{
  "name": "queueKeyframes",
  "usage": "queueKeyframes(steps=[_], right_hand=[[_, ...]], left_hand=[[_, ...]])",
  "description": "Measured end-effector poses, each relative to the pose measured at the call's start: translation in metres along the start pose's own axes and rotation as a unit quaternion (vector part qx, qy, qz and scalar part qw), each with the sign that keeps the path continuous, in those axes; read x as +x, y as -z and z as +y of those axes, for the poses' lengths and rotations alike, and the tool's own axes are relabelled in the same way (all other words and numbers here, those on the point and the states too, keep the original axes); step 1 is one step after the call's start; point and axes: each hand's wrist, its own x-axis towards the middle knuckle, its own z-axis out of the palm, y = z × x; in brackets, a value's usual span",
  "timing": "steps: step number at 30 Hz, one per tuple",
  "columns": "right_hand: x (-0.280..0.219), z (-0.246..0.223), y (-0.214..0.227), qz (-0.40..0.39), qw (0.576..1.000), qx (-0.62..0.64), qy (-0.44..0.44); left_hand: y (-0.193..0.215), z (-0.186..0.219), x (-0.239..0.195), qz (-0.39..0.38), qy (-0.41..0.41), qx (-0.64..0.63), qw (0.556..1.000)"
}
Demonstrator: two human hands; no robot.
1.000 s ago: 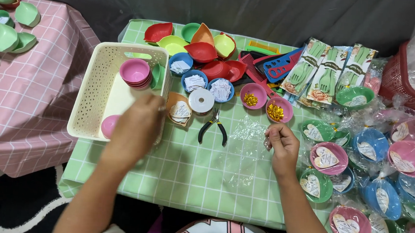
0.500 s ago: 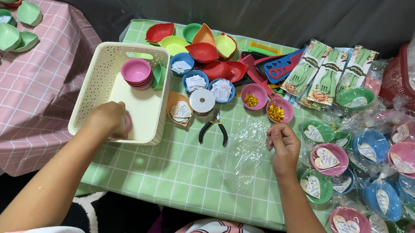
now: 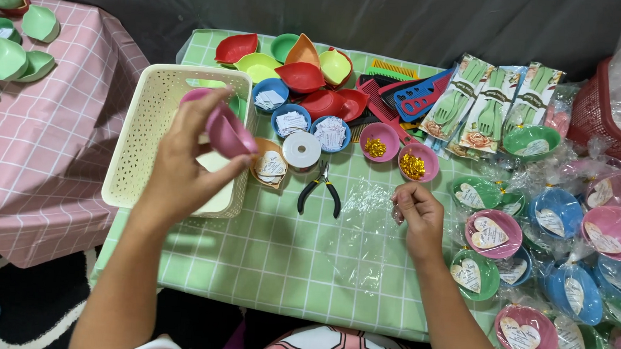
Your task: The person places a heart-shaped tag into a pink bowl, wraps it in clear plastic, and secures the package with a gold twist tie. They repeat this process for a second bowl, placing each finished unit on the table.
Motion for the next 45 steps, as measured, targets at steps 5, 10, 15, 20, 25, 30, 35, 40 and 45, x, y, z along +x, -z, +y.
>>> queueKeyframes(steps=[5,10,15,20,25,30,35,40,45], right_hand=[[0.001,0.003,-0.003,-0.125,0.991,0.044,-0.021],[0.003,0.008,-0.002,-0.155,0.987,0.042,-0.013],[0.007,0.01,0.001,-0.116,0.993,0.006,-0.015],[0.003,0.006,-0.008,-0.141,0.99,0.0,-0.026],[0.003,0.005,-0.012,-0.143,0.989,-0.008,-0.043],[0.007,0.008,-0.011,-0.081,0.995,-0.035,-0.04],[0.008,0.008,-0.013,-0.027,0.999,-0.025,0.012],[0.009,0.012,-0.012,-0.003,0.999,-0.021,0.044],[0.011,0.018,-0.01,0.007,0.998,-0.01,0.061]], left_hand=[[-0.094,0.005,0.0,-0.009,0.006,-0.283,0.959],[-0.19,-0.032,0.014,-0.024,0.039,-0.387,0.921],[-0.194,-0.024,0.014,-0.041,0.0,-0.337,0.941],[-0.193,-0.041,0.011,-0.061,-0.075,-0.3,0.949],[-0.179,-0.026,0.011,-0.134,-0.048,-0.288,0.947],[-0.175,-0.014,0.008,-0.187,-0.096,-0.292,0.933],[-0.186,-0.031,0.008,-0.171,-0.086,-0.319,0.928],[-0.191,-0.03,0.006,-0.153,-0.05,-0.339,0.927],[-0.193,-0.027,0.003,-0.139,-0.019,-0.349,0.927]])
